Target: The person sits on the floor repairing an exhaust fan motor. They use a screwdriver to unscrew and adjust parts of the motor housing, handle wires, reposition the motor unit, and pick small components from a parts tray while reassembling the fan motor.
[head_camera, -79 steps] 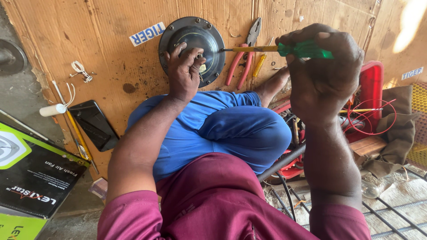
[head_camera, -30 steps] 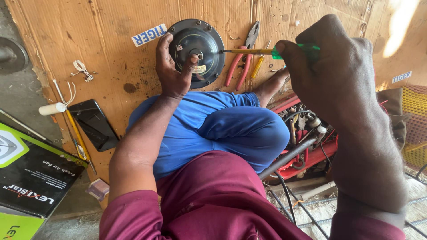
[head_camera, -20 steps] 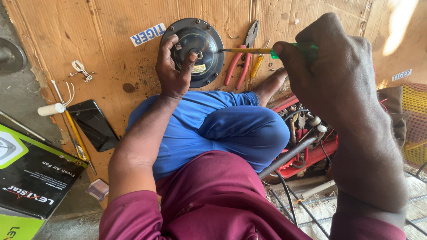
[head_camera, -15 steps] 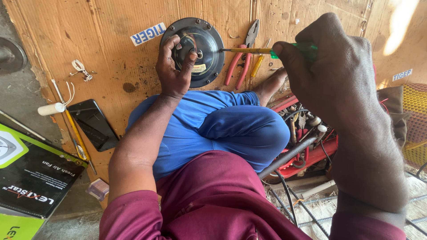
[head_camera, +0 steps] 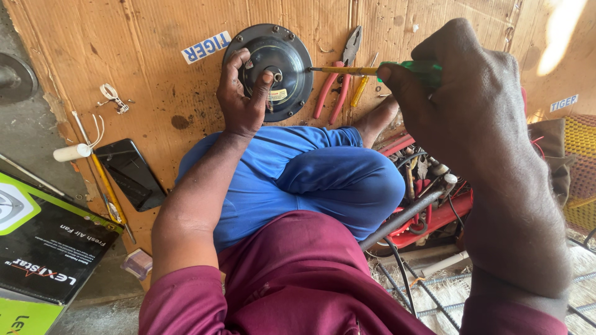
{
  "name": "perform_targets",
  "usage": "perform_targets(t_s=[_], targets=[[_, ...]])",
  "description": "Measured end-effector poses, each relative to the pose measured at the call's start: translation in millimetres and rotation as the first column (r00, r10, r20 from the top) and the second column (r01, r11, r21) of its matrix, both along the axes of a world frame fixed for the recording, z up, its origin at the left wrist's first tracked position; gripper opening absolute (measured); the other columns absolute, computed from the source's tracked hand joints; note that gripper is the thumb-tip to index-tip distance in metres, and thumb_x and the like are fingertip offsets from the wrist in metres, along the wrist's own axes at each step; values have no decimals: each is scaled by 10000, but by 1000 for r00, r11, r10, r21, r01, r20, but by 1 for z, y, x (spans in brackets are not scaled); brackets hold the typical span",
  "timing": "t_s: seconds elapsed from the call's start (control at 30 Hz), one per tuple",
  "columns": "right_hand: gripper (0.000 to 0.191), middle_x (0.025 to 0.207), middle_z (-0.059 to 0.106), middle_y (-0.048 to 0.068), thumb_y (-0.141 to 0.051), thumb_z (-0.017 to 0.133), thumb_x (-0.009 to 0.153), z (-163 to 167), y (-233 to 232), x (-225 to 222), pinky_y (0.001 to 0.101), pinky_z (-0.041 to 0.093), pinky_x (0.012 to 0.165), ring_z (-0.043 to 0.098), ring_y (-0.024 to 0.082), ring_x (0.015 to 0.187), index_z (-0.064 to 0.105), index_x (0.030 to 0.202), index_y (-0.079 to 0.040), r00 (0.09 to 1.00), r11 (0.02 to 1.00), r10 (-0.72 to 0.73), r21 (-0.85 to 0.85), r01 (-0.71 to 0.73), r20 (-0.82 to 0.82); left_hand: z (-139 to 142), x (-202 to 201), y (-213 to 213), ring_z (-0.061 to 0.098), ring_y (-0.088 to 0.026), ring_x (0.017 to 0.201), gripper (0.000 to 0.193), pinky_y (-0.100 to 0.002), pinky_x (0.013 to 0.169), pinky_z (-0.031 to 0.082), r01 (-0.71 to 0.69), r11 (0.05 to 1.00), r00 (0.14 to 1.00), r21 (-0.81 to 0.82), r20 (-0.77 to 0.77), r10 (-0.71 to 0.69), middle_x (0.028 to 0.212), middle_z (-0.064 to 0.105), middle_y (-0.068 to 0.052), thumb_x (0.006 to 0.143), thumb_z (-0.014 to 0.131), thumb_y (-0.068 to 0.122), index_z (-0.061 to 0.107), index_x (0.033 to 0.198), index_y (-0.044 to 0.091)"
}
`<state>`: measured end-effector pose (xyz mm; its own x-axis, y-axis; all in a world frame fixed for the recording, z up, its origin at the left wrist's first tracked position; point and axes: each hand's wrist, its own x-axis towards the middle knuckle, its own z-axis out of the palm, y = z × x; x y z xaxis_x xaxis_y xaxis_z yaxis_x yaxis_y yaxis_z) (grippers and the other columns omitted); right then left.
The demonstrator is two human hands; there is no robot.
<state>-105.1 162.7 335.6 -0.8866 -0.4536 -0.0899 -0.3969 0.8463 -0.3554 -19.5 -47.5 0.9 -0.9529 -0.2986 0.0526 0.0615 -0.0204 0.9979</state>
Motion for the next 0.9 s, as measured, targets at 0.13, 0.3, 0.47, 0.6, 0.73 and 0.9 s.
perform_targets(t_s=[0.13,0.3,0.47,0.6,0.73,0.9], targets=[[343,849,706,215,-163,820,1021,-1,2,0,444,560,658,737,378,793,552,1024,52,1000,1000,19,-19,-20,-3,-1,0,0,553,-233,1334,539,-386,1189,470,-14,1000,1000,17,-6,14,1406,569,-164,1031,789,265,523,1391,-35],[371,859,706,229,-187,844,1033,-2,2,0,450,558,653,734,392,803,560,1061,51,1000,1000,21,-16,-21,-9,-3,0,1,559,-223,1312,527,-378,1172,479,-21,1000,1000,3,-11,21,1389,581,-155,1025,792,252,531,1384,-31],[379,831,702,228,-191,854,988,0,0,-1,459,550,634,728,398,774,569,1044,52,1000,1000,-1,-5,1,15,-5,0,0,556,-223,1318,512,-377,1180,473,-21,1000,1000,-6,-12,21,1381,582,-151,1031,786,242,531,1383,-28],[392,818,698,224,-208,854,983,4,-2,-2,456,547,628,728,391,764,567,1051,49,998,1000,-26,5,26,55,-4,0,0,559,-221,1300,512,-370,1166,483,-12,1000,1000,-6,3,12,1360,580,-147,1027,789,245,531,1377,-27],[396,829,704,222,-212,857,982,5,-3,-2,458,546,636,728,392,777,566,1055,47,999,1000,-11,10,10,51,1,-1,1,571,-213,1307,496,-370,1172,483,-13,1000,1000,15,17,13,1346,597,-131,1028,791,263,550,1369,-5],[406,849,707,227,-205,863,963,2,-3,-2,465,547,647,728,398,795,558,1053,47,999,1000,-5,1,5,48,12,-1,3,593,-281,1353,390,-479,1259,378,18,950,994,-312,-99,-51,1308,696,-101,973,843,279,665,1246,64]])
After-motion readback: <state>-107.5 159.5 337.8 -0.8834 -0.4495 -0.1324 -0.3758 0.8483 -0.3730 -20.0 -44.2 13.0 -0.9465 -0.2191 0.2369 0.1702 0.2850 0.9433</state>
